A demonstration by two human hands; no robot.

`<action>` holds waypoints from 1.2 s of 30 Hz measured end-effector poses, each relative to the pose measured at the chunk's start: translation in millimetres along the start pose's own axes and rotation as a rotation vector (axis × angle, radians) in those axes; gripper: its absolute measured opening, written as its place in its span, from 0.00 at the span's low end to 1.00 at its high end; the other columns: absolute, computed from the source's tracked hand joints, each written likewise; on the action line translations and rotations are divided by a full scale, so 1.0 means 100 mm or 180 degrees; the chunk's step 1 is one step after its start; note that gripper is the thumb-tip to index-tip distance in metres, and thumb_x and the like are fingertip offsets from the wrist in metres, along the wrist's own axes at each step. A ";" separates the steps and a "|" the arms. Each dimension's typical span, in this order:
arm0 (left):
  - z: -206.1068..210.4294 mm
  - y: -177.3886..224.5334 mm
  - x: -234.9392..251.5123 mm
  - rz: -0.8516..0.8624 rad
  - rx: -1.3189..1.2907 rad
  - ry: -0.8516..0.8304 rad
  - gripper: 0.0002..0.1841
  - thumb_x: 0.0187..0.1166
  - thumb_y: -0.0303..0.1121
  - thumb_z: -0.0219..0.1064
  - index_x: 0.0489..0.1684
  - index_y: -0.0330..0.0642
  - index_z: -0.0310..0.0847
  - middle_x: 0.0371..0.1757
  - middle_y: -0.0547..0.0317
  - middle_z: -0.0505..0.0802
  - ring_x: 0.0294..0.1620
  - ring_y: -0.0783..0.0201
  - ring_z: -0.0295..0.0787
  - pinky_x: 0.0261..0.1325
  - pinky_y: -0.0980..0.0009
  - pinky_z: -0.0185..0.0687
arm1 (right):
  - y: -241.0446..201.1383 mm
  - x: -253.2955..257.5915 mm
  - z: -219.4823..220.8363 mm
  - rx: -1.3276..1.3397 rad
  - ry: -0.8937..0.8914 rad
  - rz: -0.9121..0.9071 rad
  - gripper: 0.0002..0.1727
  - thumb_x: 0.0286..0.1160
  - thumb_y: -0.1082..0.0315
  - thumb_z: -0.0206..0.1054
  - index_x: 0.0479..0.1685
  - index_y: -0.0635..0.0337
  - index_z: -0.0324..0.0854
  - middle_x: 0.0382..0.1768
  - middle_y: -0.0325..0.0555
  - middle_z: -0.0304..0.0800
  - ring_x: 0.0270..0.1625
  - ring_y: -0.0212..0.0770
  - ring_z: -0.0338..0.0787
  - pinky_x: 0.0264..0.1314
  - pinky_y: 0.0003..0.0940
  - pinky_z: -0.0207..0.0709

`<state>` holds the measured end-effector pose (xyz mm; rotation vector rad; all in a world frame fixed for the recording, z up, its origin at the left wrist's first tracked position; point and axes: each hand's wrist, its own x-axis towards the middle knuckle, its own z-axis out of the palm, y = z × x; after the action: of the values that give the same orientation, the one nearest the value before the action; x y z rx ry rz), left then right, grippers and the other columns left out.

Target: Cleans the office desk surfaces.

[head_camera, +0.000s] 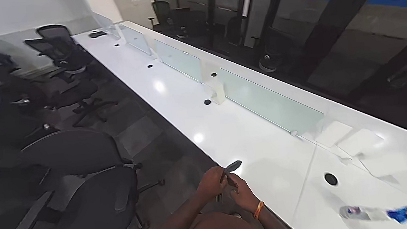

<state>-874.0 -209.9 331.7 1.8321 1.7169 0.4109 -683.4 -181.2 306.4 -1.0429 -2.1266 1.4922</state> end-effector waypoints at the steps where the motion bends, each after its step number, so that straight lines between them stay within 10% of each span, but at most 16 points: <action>1: -0.08 -0.09 -0.05 -0.0005 0.0007 -0.0001 0.19 0.84 0.39 0.58 0.59 0.35 0.86 0.61 0.44 0.91 0.67 0.49 0.88 0.74 0.52 0.78 | -0.05 0.09 0.08 -0.0058 0.0026 0.0022 0.36 0.61 0.79 0.63 0.79 0.67 0.74 0.74 0.56 0.83 0.76 0.42 0.83 0.81 0.40 0.76; 6: -0.49 -0.69 -0.44 0.0100 -0.0114 0.0243 0.16 0.84 0.34 0.58 0.59 0.33 0.85 0.61 0.41 0.91 0.67 0.46 0.88 0.73 0.51 0.79 | -0.35 0.62 0.55 -0.1456 0.0869 -0.0580 0.20 0.55 0.72 0.76 0.53 0.61 0.91 0.57 0.53 0.92 0.64 0.54 0.90 0.69 0.56 0.82; 9: -0.74 -1.13 -0.78 0.0357 -0.0329 0.0660 0.14 0.82 0.32 0.60 0.56 0.33 0.86 0.57 0.43 0.93 0.62 0.48 0.90 0.68 0.51 0.83 | -0.49 0.97 0.86 -0.2157 0.0546 -0.0820 0.40 0.42 0.64 0.84 0.69 0.53 0.85 0.78 0.53 0.78 0.81 0.62 0.75 0.79 0.68 0.67; 12: -1.00 -1.59 -1.13 0.0345 -0.0653 0.1199 0.14 0.82 0.31 0.61 0.57 0.33 0.85 0.54 0.43 0.93 0.57 0.50 0.91 0.65 0.54 0.85 | -0.64 1.26 1.19 -0.2698 -0.0593 -0.0288 0.35 0.58 0.64 0.79 0.73 0.57 0.82 0.78 0.51 0.80 0.83 0.55 0.74 0.88 0.67 0.52; 16: -1.23 -2.16 -1.63 -0.0154 -0.0789 0.1743 0.13 0.82 0.31 0.61 0.57 0.35 0.84 0.53 0.44 0.92 0.54 0.52 0.91 0.63 0.57 0.85 | -0.79 1.59 1.50 -0.2377 -0.0880 -0.0077 0.17 0.78 0.61 0.69 0.58 0.63 0.88 0.50 0.57 0.95 0.57 0.57 0.93 0.68 0.58 0.80; 23: -1.21 -2.77 -2.16 -0.1076 -0.0945 0.2116 0.14 0.78 0.33 0.63 0.55 0.36 0.87 0.53 0.45 0.93 0.56 0.53 0.92 0.66 0.57 0.84 | -1.01 2.18 1.80 -0.0937 -0.0507 -0.0465 0.16 0.60 0.74 0.75 0.50 0.62 0.89 0.41 0.48 0.95 0.44 0.41 0.94 0.54 0.47 0.86; 28: -1.33 -2.95 -2.08 -0.1741 -0.0919 0.1538 0.17 0.75 0.36 0.65 0.57 0.39 0.87 0.61 0.48 0.91 0.67 0.51 0.86 0.72 0.52 0.78 | -0.99 2.60 1.91 -0.0190 -0.0676 -0.0903 0.16 0.67 0.74 0.70 0.54 0.66 0.90 0.50 0.47 0.97 0.54 0.30 0.95 0.65 0.29 0.86; 36: -1.61 -3.05 -0.85 -0.0992 -0.0691 0.0982 0.44 0.70 0.57 0.74 0.87 0.48 0.64 0.83 0.52 0.78 0.86 0.53 0.68 0.91 0.47 0.52 | -0.98 3.46 1.70 -0.1130 -0.1398 -0.1569 0.15 0.73 0.72 0.67 0.55 0.55 0.94 0.54 0.46 0.97 0.63 0.48 0.93 0.73 0.52 0.80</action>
<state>-1223.1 -261.4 287.1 1.3723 2.0334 0.7458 -1061.9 -59.2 284.4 -0.2369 -2.7612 1.2003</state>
